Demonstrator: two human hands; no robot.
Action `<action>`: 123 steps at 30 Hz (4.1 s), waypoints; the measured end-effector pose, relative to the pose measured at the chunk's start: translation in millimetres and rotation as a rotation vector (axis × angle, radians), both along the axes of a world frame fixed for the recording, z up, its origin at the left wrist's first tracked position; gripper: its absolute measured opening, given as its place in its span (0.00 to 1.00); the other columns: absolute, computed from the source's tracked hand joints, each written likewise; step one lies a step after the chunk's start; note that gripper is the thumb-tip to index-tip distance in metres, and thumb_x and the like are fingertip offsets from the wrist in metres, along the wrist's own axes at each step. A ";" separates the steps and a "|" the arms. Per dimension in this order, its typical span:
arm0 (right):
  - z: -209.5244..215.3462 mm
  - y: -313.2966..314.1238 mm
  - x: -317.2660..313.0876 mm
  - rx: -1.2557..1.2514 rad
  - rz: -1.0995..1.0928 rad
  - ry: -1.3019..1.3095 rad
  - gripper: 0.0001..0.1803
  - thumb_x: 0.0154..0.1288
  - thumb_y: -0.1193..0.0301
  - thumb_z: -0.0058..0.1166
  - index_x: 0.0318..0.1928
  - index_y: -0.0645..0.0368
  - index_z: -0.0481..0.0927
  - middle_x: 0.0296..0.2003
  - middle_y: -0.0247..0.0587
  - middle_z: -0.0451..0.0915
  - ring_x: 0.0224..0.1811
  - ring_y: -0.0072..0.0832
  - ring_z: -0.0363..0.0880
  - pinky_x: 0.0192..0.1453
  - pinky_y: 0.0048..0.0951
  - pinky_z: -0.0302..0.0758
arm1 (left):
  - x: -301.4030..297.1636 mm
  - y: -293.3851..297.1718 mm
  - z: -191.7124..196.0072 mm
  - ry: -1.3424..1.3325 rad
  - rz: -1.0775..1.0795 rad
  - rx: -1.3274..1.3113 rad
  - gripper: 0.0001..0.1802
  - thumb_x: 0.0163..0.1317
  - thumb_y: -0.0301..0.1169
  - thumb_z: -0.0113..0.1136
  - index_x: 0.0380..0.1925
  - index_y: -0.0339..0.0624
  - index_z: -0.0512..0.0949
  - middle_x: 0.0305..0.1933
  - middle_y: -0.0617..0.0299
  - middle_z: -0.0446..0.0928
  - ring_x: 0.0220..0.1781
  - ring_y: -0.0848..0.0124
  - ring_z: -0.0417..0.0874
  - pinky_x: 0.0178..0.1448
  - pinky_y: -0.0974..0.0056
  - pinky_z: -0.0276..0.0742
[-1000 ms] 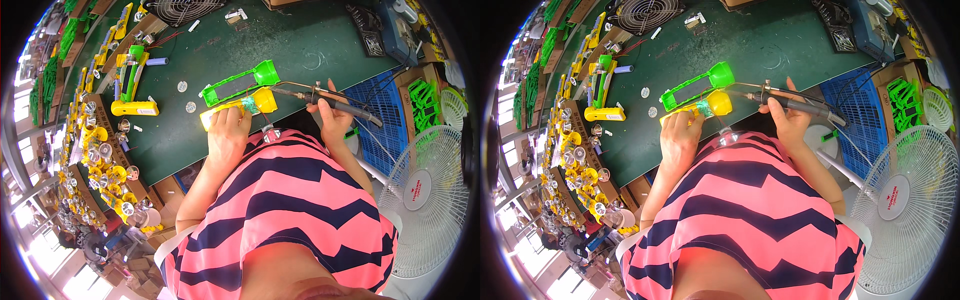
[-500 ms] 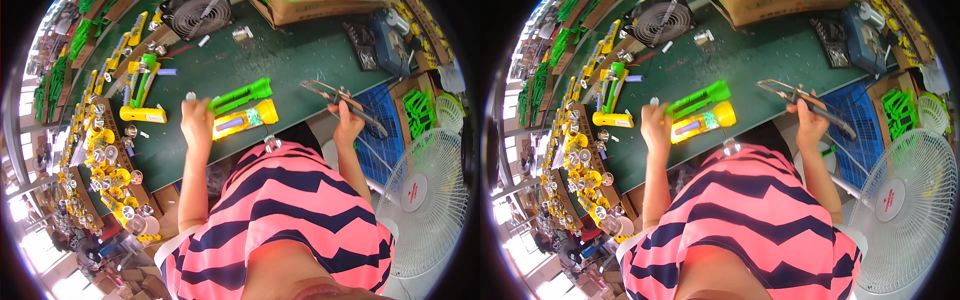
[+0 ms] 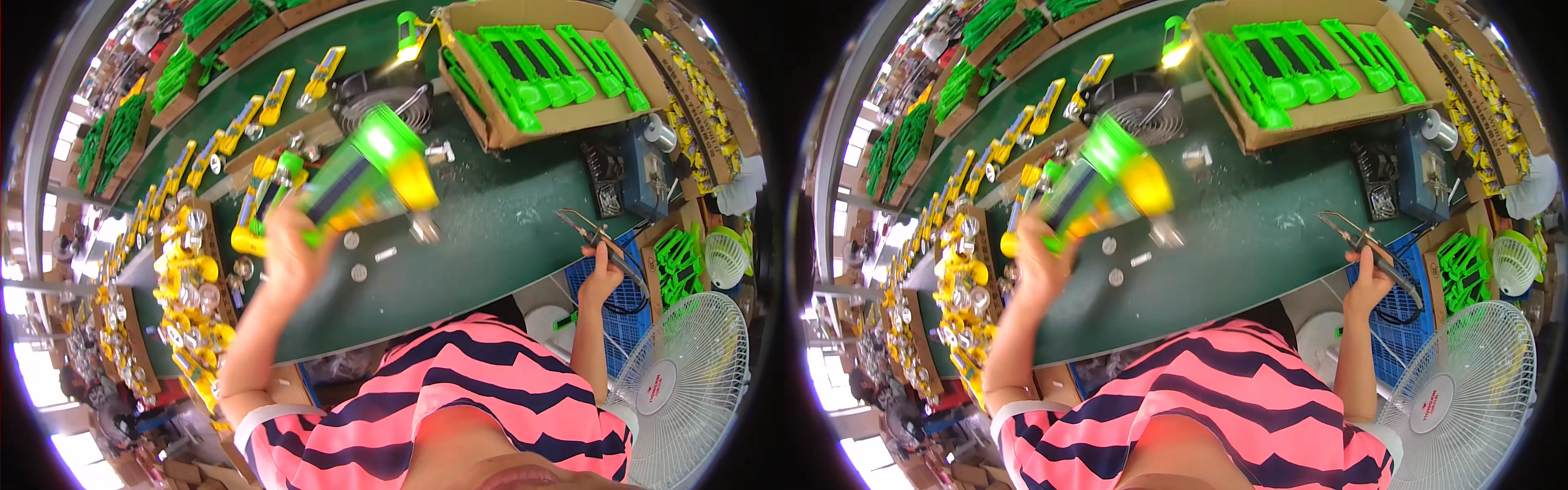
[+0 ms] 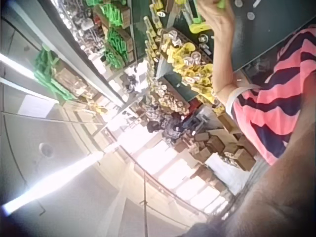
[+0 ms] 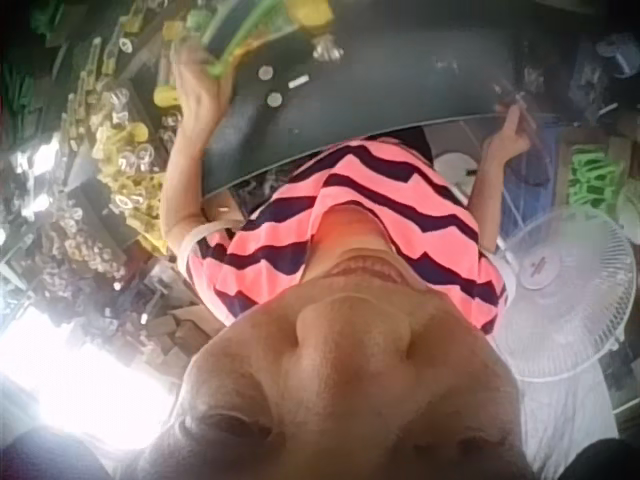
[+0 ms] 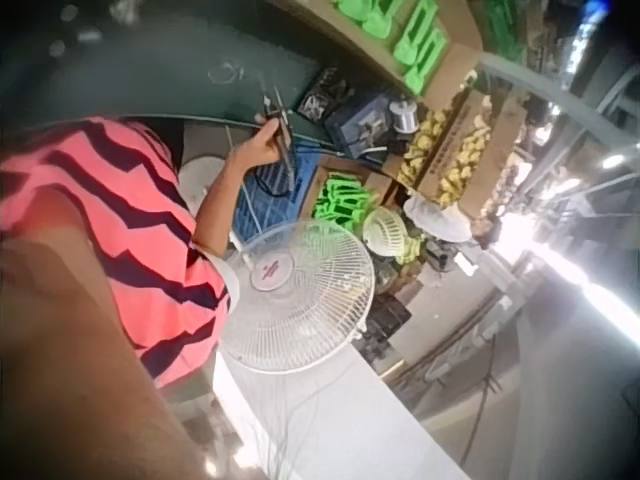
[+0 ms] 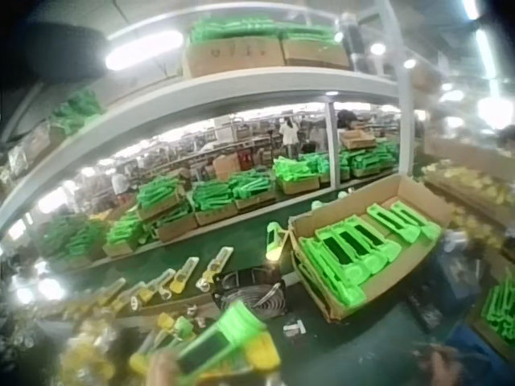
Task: The person solders wires and electronic components to a flashlight housing with a soldering iron to assemble handheld lighting fixtures, using pliers to manipulate the wires.
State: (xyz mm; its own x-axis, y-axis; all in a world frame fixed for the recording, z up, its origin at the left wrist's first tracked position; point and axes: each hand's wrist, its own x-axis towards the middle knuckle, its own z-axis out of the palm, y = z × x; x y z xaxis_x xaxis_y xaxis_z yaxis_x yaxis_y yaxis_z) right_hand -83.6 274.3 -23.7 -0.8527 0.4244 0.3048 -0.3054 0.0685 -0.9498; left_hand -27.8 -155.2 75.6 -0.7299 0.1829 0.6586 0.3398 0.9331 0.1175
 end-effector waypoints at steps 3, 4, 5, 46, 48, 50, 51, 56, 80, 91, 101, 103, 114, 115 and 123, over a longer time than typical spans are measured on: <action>8.5 12.6 -8.1 0.045 -0.063 -0.007 0.08 0.61 0.75 0.50 0.39 0.66 0.74 0.25 0.40 0.78 0.27 0.23 0.76 0.38 0.24 0.71 | -91.5 -54.8 34.3 -0.047 0.262 0.014 0.21 0.45 0.28 0.66 0.34 0.37 0.63 0.35 0.50 0.67 0.36 0.51 0.69 0.41 0.54 0.65; 13.2 16.3 -13.0 0.048 -0.092 0.004 0.08 0.61 0.75 0.50 0.39 0.66 0.74 0.25 0.40 0.78 0.27 0.23 0.76 0.38 0.24 0.71 | -130.0 -80.2 33.0 0.036 0.247 -0.041 0.19 0.49 0.30 0.63 0.34 0.36 0.64 0.36 0.50 0.67 0.37 0.52 0.70 0.41 0.54 0.65; 17.3 22.9 -18.5 0.067 -0.130 0.002 0.08 0.61 0.75 0.51 0.40 0.66 0.74 0.25 0.40 0.78 0.27 0.23 0.76 0.38 0.24 0.71 | -161.2 -104.0 30.9 0.019 0.289 -0.041 0.19 0.51 0.34 0.62 0.35 0.36 0.64 0.35 0.49 0.69 0.38 0.52 0.71 0.42 0.54 0.66; 192.7 -23.1 -214.2 1.099 0.001 0.407 0.37 0.47 0.74 0.59 0.59 0.58 0.57 0.53 0.46 0.64 0.55 0.33 0.67 0.55 0.31 0.67 | -122.1 -147.9 124.1 -0.337 0.380 0.466 0.16 0.46 0.33 0.67 0.33 0.38 0.76 0.34 0.60 0.76 0.36 0.74 0.77 0.41 0.70 0.71; 192.6 -41.8 -161.7 0.881 0.158 0.443 0.40 0.45 0.76 0.60 0.60 0.59 0.56 0.55 0.45 0.62 0.59 0.33 0.63 0.61 0.30 0.62 | -71.8 -110.6 114.1 -0.298 0.229 0.645 0.14 0.46 0.29 0.66 0.32 0.37 0.76 0.34 0.61 0.76 0.37 0.74 0.76 0.43 0.69 0.71; 182.1 -53.9 -103.6 1.052 0.168 0.362 0.40 0.43 0.79 0.59 0.60 0.60 0.59 0.56 0.44 0.61 0.60 0.34 0.62 0.63 0.31 0.61 | -26.4 -68.1 77.0 -0.262 0.249 0.742 0.12 0.45 0.26 0.65 0.32 0.37 0.76 0.35 0.61 0.76 0.39 0.73 0.75 0.45 0.69 0.70; 171.8 -58.4 -79.1 1.061 0.223 0.385 0.41 0.42 0.79 0.60 0.60 0.61 0.58 0.57 0.45 0.62 0.60 0.34 0.62 0.63 0.33 0.60 | -6.0 -48.2 56.6 -0.282 0.217 0.759 0.12 0.45 0.25 0.65 0.32 0.38 0.76 0.35 0.61 0.76 0.39 0.73 0.75 0.46 0.69 0.69; 92.8 -87.8 -4.7 0.961 0.738 -0.139 0.35 0.44 0.79 0.57 0.57 0.56 0.64 0.38 0.50 0.72 0.44 0.49 0.70 0.50 0.39 0.68 | 78.3 60.3 -48.2 -0.444 0.169 1.490 0.13 0.47 0.19 0.63 0.34 0.35 0.74 0.36 0.61 0.75 0.37 0.76 0.74 0.43 0.72 0.72; -26.8 -73.3 3.6 0.907 0.718 0.507 0.25 0.52 0.76 0.55 0.52 0.57 0.64 0.40 0.44 0.78 0.42 0.40 0.77 0.56 0.45 0.68 | 38.6 111.4 -65.9 -0.663 -0.319 0.161 0.06 0.46 0.23 0.59 0.27 0.41 0.76 0.38 0.60 0.69 0.42 0.62 0.69 0.45 0.61 0.65; -27.1 -82.6 3.1 0.810 0.817 0.446 0.22 0.55 0.74 0.53 0.52 0.59 0.67 0.40 0.47 0.78 0.42 0.44 0.77 0.44 0.34 0.75 | 44.6 112.0 -80.5 -0.613 -0.230 1.520 0.05 0.56 0.17 0.51 0.31 0.33 0.74 0.39 0.55 0.75 0.37 0.72 0.77 0.47 0.71 0.70; -12.1 -82.2 24.0 0.695 0.887 0.340 0.17 0.49 0.81 0.58 0.43 0.60 0.74 0.35 0.43 0.81 0.36 0.37 0.81 0.47 0.31 0.76 | 40.4 97.8 -69.0 -0.283 0.152 0.383 0.04 0.47 0.21 0.60 0.25 0.40 0.79 0.28 0.62 0.75 0.33 0.67 0.74 0.42 0.64 0.67; -0.8 -83.4 22.7 0.731 0.879 0.427 0.18 0.49 0.80 0.58 0.43 0.60 0.74 0.34 0.44 0.81 0.35 0.39 0.81 0.47 0.33 0.76 | 34.2 89.4 -72.1 -0.327 0.048 0.086 0.04 0.46 0.26 0.60 0.25 0.43 0.79 0.25 0.63 0.72 0.34 0.63 0.70 0.42 0.61 0.64; -6.8 -119.0 23.7 -0.210 0.860 -0.492 0.11 0.57 0.74 0.56 0.38 0.68 0.74 0.27 0.41 0.78 0.26 0.22 0.77 0.27 0.20 0.73 | 24.2 88.9 -67.7 -0.698 0.054 -0.022 0.03 0.47 0.29 0.58 0.23 0.45 0.79 0.25 0.63 0.72 0.36 0.63 0.71 0.42 0.59 0.65; -8.3 -119.4 22.7 -0.219 0.861 -0.495 0.10 0.57 0.74 0.56 0.37 0.68 0.74 0.27 0.41 0.78 0.26 0.22 0.77 0.26 0.19 0.72 | 22.8 88.7 -68.0 -0.707 0.052 -0.002 0.03 0.47 0.29 0.57 0.22 0.45 0.79 0.25 0.63 0.72 0.36 0.63 0.71 0.42 0.59 0.65; -5.1 -124.1 22.0 -0.196 0.900 -0.523 0.09 0.57 0.75 0.56 0.37 0.67 0.74 0.28 0.41 0.78 0.26 0.21 0.77 0.22 0.17 0.69 | 22.6 92.7 -66.0 -0.732 0.085 -0.026 0.03 0.44 0.29 0.57 0.21 0.48 0.80 0.24 0.63 0.72 0.36 0.64 0.71 0.42 0.59 0.65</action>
State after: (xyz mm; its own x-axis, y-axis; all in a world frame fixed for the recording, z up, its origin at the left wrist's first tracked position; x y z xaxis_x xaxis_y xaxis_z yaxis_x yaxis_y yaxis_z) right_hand -61.6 150.3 -28.8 -0.8826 -0.4270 -0.1968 0.2830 -0.1482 -0.9476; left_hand -5.2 -62.5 9.6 -0.9933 0.1152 -0.0059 0.1095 0.9582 0.2642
